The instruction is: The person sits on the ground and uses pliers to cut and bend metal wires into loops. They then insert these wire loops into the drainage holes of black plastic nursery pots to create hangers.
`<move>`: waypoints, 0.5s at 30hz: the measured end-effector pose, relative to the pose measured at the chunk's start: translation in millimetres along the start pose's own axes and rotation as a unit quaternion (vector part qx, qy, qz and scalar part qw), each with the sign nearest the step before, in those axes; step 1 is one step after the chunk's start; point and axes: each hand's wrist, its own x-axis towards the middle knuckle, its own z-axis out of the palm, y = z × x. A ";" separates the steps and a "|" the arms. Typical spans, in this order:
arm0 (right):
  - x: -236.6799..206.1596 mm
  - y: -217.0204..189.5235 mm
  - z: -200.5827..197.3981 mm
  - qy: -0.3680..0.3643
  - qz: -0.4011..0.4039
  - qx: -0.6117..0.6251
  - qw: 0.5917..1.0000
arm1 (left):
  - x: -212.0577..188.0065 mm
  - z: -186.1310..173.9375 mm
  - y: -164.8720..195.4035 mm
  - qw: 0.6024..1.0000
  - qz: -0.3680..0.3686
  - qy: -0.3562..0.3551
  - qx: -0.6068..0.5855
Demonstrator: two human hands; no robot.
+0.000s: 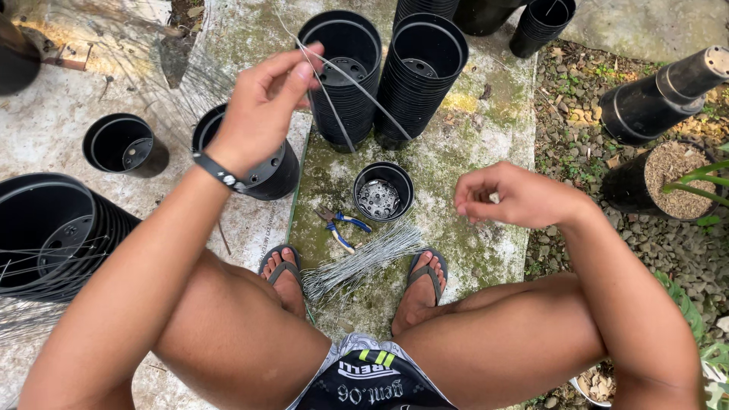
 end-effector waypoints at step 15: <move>-34.7 95.2 -57.2 0.425 -0.107 -0.013 0.899 | -78.2 148.2 -99.5 0.672 0.064 -0.545 0.498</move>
